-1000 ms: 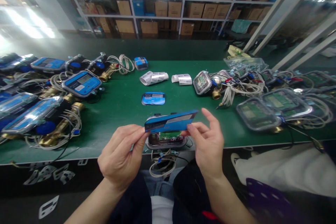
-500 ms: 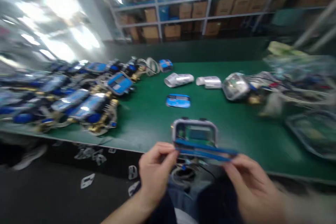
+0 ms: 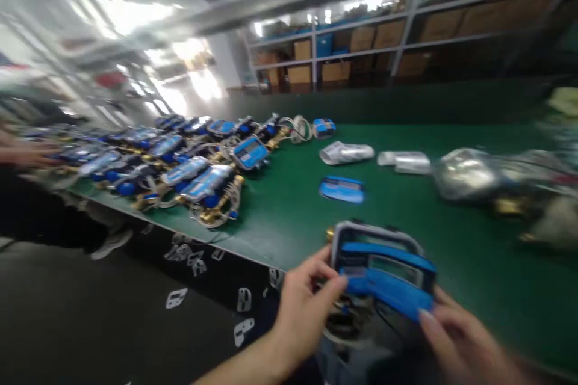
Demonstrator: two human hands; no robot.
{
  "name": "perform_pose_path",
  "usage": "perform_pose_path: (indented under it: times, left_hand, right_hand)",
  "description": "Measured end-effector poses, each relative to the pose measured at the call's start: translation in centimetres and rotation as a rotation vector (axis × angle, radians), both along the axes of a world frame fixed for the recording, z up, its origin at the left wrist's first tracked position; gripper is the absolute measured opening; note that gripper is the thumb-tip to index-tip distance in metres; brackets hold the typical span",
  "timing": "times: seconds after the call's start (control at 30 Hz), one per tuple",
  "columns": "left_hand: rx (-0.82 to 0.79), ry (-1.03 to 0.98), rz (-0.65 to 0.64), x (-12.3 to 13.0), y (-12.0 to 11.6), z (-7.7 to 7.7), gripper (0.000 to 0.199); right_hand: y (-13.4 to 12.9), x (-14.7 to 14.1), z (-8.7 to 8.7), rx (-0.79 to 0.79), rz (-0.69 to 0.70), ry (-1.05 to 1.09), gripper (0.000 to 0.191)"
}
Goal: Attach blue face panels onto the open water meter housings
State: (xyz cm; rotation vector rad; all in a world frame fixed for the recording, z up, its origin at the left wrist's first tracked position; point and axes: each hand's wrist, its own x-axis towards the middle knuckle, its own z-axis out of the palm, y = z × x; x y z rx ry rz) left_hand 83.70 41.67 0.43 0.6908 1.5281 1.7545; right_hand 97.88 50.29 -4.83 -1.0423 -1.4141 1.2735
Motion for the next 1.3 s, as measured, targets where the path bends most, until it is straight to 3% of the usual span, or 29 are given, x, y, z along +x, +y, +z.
perform_pose_path:
  times: [0.07, 0.13, 0.2, 0.6, 1.3]
  left_hand:
    - [-0.073, 0.053, 0.026, -0.6, 0.3, 0.5, 0.024]
    - [-0.106, 0.076, 0.007, -1.3, 0.8, 0.3, 0.028]
    - [-0.128, 0.085, 0.009, -1.8, 1.2, 0.0, 0.029]
    - [-0.204, 0.313, 0.160, -2.5, 2.8, 0.9, 0.023]
    - [-0.258, 0.414, 0.173, -2.3, 2.9, 0.9, 0.021]
  right_hand:
    - [-0.3, 2.6, 2.5, -0.011, -0.046, -0.048, 0.034]
    - [-0.3, 2.7, 4.2, -0.033, 0.000, -0.038, 0.030]
    - [0.2, 1.8, 4.8, -0.028, 0.011, -0.030, 0.026]
    - [2.0, 0.2, 5.1, 0.053, -0.047, -0.149, 0.018]
    - [2.1, 0.3, 5.0, 0.062, -0.055, -0.175, 0.016]
